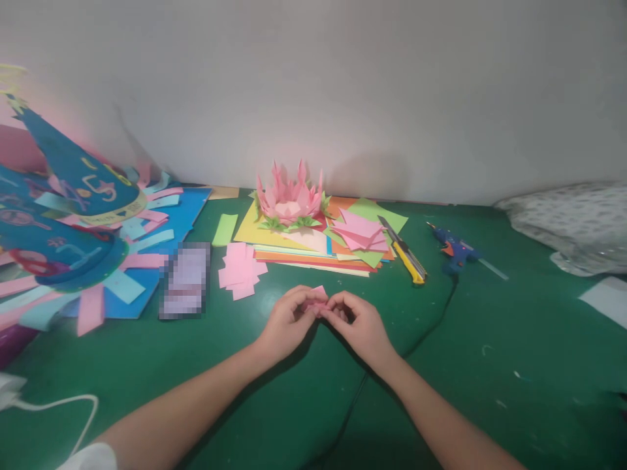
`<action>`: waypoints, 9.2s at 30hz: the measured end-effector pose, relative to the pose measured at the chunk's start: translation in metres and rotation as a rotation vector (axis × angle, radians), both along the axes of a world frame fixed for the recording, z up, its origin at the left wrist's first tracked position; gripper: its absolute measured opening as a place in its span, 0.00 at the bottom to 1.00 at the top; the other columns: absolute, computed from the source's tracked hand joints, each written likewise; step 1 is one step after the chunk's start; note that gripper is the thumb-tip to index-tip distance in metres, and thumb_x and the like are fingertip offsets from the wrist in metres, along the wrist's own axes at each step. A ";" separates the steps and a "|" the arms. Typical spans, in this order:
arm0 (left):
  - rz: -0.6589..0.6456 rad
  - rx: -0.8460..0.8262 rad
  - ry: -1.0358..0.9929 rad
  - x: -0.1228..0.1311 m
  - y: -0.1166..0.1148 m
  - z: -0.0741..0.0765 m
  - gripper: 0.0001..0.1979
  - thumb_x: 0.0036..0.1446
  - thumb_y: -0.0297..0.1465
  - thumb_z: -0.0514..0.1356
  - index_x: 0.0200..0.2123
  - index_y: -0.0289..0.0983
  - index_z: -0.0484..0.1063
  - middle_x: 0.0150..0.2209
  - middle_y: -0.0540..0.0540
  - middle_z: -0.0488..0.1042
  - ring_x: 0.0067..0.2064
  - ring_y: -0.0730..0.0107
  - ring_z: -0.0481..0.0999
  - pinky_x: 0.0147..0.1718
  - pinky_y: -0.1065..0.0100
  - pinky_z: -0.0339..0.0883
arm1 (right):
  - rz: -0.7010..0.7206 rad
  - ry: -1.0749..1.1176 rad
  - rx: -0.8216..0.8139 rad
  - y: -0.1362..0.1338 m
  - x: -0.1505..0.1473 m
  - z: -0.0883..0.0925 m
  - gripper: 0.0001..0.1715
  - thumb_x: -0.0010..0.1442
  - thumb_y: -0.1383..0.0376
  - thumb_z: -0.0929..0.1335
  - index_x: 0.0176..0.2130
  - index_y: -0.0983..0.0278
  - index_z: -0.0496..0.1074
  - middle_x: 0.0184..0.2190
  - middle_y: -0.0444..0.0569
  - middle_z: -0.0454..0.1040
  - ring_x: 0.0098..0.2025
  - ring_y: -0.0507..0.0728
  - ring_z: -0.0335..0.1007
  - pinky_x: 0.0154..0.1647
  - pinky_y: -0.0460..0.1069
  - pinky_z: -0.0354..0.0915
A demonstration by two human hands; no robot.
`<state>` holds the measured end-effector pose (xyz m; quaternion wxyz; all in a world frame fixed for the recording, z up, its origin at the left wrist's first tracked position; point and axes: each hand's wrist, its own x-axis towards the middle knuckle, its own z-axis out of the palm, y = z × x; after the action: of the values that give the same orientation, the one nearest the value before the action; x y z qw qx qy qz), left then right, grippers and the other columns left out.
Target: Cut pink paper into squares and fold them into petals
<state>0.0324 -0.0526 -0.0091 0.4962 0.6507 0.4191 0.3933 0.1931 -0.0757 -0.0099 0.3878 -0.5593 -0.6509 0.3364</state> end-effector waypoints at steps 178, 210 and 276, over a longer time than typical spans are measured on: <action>0.042 -0.268 -0.230 0.001 0.004 -0.004 0.09 0.50 0.31 0.62 0.29 0.35 0.63 0.24 0.54 0.64 0.26 0.79 0.65 0.27 0.74 0.60 | 0.058 0.009 -0.078 0.002 0.004 0.003 0.21 0.59 0.56 0.62 0.20 0.65 0.63 0.18 0.41 0.58 0.23 0.50 0.55 0.24 0.45 0.52; 0.025 -0.186 -0.126 0.000 0.002 -0.002 0.08 0.52 0.30 0.61 0.30 0.37 0.62 0.26 0.54 0.64 0.27 0.78 0.65 0.27 0.75 0.60 | 0.067 -0.058 -0.070 0.001 0.002 0.006 0.23 0.59 0.55 0.62 0.18 0.63 0.59 0.17 0.40 0.56 0.23 0.51 0.54 0.24 0.46 0.51; -0.147 -0.348 -0.185 0.001 0.003 0.005 0.17 0.51 0.42 0.61 0.30 0.33 0.67 0.24 0.53 0.66 0.25 0.80 0.62 0.26 0.75 0.58 | 0.093 0.004 -0.061 0.001 0.003 0.000 0.18 0.60 0.56 0.64 0.26 0.65 0.72 0.22 0.45 0.70 0.25 0.52 0.62 0.26 0.46 0.58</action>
<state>0.0337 -0.0498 -0.0037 0.6650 0.5450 0.3847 0.3357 0.1961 -0.0751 -0.0103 0.3558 -0.5393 -0.6650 0.3747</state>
